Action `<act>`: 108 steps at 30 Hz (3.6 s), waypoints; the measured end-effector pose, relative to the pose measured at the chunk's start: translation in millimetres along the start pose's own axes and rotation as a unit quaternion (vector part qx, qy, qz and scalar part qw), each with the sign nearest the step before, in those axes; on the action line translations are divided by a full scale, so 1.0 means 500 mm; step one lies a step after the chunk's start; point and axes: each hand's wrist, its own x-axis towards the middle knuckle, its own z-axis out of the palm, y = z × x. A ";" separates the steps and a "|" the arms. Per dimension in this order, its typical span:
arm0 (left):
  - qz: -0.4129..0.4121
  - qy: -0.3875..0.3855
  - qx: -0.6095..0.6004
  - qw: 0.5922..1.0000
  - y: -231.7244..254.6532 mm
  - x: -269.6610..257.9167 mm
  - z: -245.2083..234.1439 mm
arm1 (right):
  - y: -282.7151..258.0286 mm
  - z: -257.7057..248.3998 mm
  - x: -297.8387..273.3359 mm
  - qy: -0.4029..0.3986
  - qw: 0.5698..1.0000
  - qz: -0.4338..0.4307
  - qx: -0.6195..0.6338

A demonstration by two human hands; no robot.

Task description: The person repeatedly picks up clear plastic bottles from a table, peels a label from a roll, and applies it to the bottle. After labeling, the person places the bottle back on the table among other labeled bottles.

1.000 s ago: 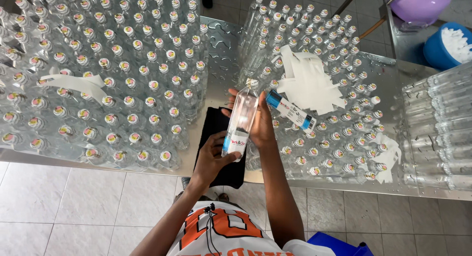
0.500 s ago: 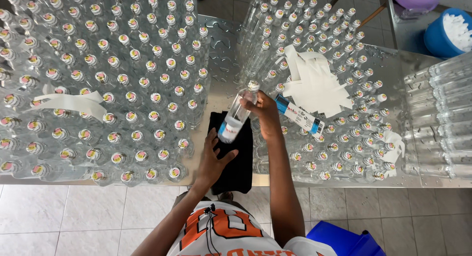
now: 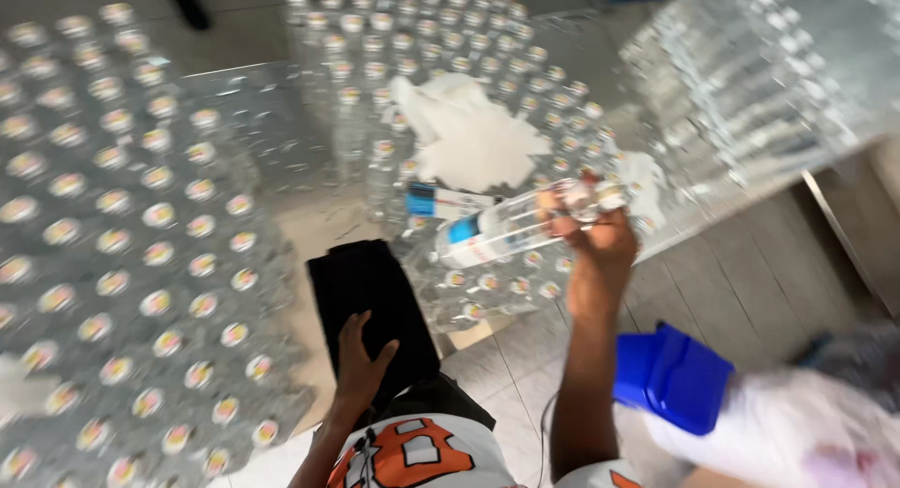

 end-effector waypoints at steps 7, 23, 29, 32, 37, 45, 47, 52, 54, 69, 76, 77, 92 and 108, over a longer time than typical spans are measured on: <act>-0.045 0.020 -0.043 0.998 0.053 0.025 0.012 | -0.113 -0.376 0.210 0.174 0.930 -0.167 -0.277; 0.053 0.282 -0.078 0.955 0.317 0.193 0.054 | 0.544 -1.226 0.862 0.292 0.758 -0.067 -0.579; 0.129 0.275 -0.048 0.952 0.392 0.325 -0.031 | 0.515 -1.161 0.875 0.275 0.813 -0.039 -0.512; 0.212 0.228 0.027 0.950 0.387 0.425 -0.079 | 0.468 -1.119 0.849 0.253 0.814 0.031 -0.521; 0.228 0.168 0.094 0.954 0.371 0.627 -0.144 | 0.393 -1.065 0.803 0.218 0.846 0.103 -0.475; 0.195 0.170 0.149 0.954 0.323 0.807 -0.150 | 0.295 -1.007 0.697 0.162 0.857 -0.061 -0.485; 0.186 0.178 0.119 0.959 0.339 0.771 -0.142 | 0.261 -0.944 0.625 0.149 0.859 -0.109 -0.477; 0.234 0.289 0.083 0.925 0.309 0.695 -0.159 | 0.196 -0.621 0.385 0.011 0.858 -0.284 -0.427; 0.250 0.353 -0.070 0.899 0.323 0.612 -0.165 | 0.166 -0.434 0.252 -0.117 0.900 -0.241 -0.344; -0.084 0.250 -0.195 0.945 0.196 0.109 -0.092 | 0.414 -0.039 0.082 -0.335 0.636 -0.393 -0.573; -0.113 0.154 -0.140 0.972 0.027 0.127 0.001 | 0.421 -0.034 0.089 -0.317 0.593 -0.449 -0.588; -0.089 0.165 -0.119 0.975 0.004 0.139 0.022 | 0.410 -0.026 0.089 -0.300 0.600 -0.476 -0.569; 0.032 0.198 0.048 0.978 0.010 0.081 0.083 | 0.253 -0.046 -0.055 -0.247 0.905 -0.207 -0.277; 0.035 0.297 -0.281 0.912 0.309 -0.033 -0.042 | 0.142 -0.023 -0.198 -0.263 0.943 0.168 -0.112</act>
